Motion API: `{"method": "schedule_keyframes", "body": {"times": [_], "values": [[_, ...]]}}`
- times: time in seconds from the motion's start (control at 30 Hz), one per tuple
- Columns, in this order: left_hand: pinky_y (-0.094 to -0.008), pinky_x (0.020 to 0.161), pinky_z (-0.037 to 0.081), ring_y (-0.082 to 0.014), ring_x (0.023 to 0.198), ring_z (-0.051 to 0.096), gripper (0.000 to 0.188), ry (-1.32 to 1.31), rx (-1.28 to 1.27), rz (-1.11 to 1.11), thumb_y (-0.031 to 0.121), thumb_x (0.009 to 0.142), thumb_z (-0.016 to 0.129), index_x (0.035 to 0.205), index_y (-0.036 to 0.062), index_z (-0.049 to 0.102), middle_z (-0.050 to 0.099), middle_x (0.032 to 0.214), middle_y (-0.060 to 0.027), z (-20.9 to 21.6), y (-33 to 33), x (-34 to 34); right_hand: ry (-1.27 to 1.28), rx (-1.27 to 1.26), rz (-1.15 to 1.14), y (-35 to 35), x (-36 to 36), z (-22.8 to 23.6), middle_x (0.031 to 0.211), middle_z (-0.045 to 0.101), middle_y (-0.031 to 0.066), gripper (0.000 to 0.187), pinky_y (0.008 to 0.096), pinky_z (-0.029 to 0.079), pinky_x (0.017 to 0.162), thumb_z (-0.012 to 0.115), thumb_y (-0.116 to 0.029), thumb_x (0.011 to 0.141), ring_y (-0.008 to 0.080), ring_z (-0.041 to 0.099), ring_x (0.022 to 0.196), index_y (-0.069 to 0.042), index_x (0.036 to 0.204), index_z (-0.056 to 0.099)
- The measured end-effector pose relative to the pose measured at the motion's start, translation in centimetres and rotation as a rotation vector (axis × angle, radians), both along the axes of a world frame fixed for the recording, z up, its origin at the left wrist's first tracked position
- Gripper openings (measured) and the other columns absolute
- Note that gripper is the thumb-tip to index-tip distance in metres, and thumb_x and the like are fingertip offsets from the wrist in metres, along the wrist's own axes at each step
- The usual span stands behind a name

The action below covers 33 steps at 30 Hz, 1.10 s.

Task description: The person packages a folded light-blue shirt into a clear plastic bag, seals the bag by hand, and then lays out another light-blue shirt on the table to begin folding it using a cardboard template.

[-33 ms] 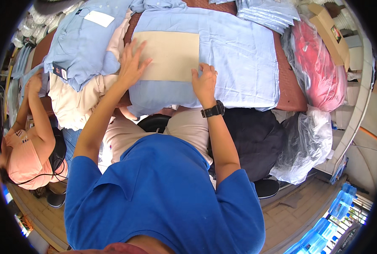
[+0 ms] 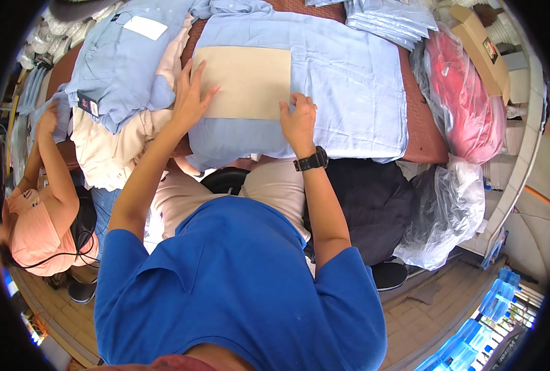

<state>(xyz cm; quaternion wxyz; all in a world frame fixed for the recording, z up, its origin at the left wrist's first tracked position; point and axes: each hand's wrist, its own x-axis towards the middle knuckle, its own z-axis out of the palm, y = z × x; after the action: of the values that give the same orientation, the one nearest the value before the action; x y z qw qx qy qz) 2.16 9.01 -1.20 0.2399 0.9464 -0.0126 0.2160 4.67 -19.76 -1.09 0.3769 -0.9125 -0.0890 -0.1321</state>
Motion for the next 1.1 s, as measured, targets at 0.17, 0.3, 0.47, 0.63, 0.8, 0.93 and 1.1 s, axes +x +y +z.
{"method": "schedule_keyframes", "body": {"times": [0.17, 0.3, 0.47, 0.63, 0.8, 0.93, 1.1], "values": [[-0.0543, 0.115, 0.035, -0.0529, 0.142, 0.031, 0.073, 0.090, -0.197, 0.033, 0.017, 0.094, 0.070, 0.153, -0.0024, 0.030, 0.023, 0.156, -0.0320, 0.4, -0.7, -1.4, 0.110, 0.093, -0.028, -0.1, 0.5, -1.2, 0.097, 0.069, 0.0184, 0.036, 0.0458, 0.049, 0.087, 0.077, -0.016, 0.084, 0.0347, 0.063, 0.094, 0.004, 0.113, 0.067], [-0.0533, 0.112, 0.040, -0.0533, 0.140, 0.035, 0.071, 0.098, -0.208, -0.002, 0.015, 0.094, 0.070, 0.152, -0.0016, 0.032, 0.023, 0.157, -0.0314, 0.4, -0.6, -2.1, 0.137, 0.155, -0.044, 0.5, 0.1, -0.9, 0.093, 0.069, 0.0173, 0.038, 0.0444, 0.051, 0.082, 0.077, -0.017, 0.084, 0.0321, 0.064, 0.089, 0.004, 0.114, 0.066], [-0.0525, 0.111, 0.041, -0.0524, 0.140, 0.037, 0.066, 0.092, -0.194, -0.013, 0.014, 0.093, 0.069, 0.149, -0.0017, 0.037, 0.023, 0.157, -0.0311, 0.2, -0.6, -2.2, 0.137, 0.175, -0.047, -0.1, 0.8, -1.5, 0.090, 0.071, 0.0161, 0.040, 0.0417, 0.053, 0.075, 0.078, -0.018, 0.083, 0.0292, 0.066, 0.083, 0.004, 0.115, 0.066], [-0.0517, 0.112, 0.040, -0.0508, 0.139, 0.038, 0.057, 0.060, -0.149, -0.046, 0.015, 0.094, 0.069, 0.143, -0.0026, 0.046, 0.026, 0.156, -0.0313, -0.6, -0.1, -2.6, 0.210, 0.216, -0.068, -0.2, 0.7, -1.6, 0.089, 0.070, 0.0157, 0.040, 0.0418, 0.053, 0.076, 0.079, -0.020, 0.082, 0.0297, 0.066, 0.083, 0.004, 0.112, 0.068], [-0.0510, 0.113, 0.039, -0.0508, 0.139, 0.038, 0.052, 0.055, -0.141, -0.076, 0.016, 0.095, 0.068, 0.141, -0.0019, 0.050, 0.029, 0.155, -0.0324, -0.7, -0.2, -2.8, 0.193, 0.156, -0.055, -0.5, 0.7, -1.8, 0.089, 0.069, 0.0161, 0.039, 0.0424, 0.052, 0.078, 0.079, -0.021, 0.081, 0.0306, 0.065, 0.085, 0.003, 0.111, 0.070], [-0.0511, 0.113, 0.039, -0.0511, 0.139, 0.038, 0.050, 0.051, -0.131, -0.091, 0.016, 0.096, 0.066, 0.141, 0.0000, 0.051, 0.029, 0.154, -0.0327, -0.3, -0.2, -2.7, 0.185, 0.114, -0.044, -0.3, 0.5, -1.5, 0.090, 0.068, 0.0160, 0.041, 0.0427, 0.051, 0.082, 0.079, -0.021, 0.080, 0.0309, 0.063, 0.090, 0.002, 0.112, 0.070], [-0.0513, 0.112, 0.040, -0.0517, 0.139, 0.038, 0.048, 0.042, -0.115, -0.092, 0.016, 0.097, 0.065, 0.140, 0.0020, 0.052, 0.029, 0.153, -0.0332, -0.2, -0.3, -2.4, 0.178, 0.095, -0.032, -0.3, 0.4, -1.4, 0.090, 0.069, 0.0156, 0.041, 0.0431, 0.050, 0.085, 0.079, -0.020, 0.080, 0.0312, 0.061, 0.093, 0.002, 0.113, 0.070]]}}
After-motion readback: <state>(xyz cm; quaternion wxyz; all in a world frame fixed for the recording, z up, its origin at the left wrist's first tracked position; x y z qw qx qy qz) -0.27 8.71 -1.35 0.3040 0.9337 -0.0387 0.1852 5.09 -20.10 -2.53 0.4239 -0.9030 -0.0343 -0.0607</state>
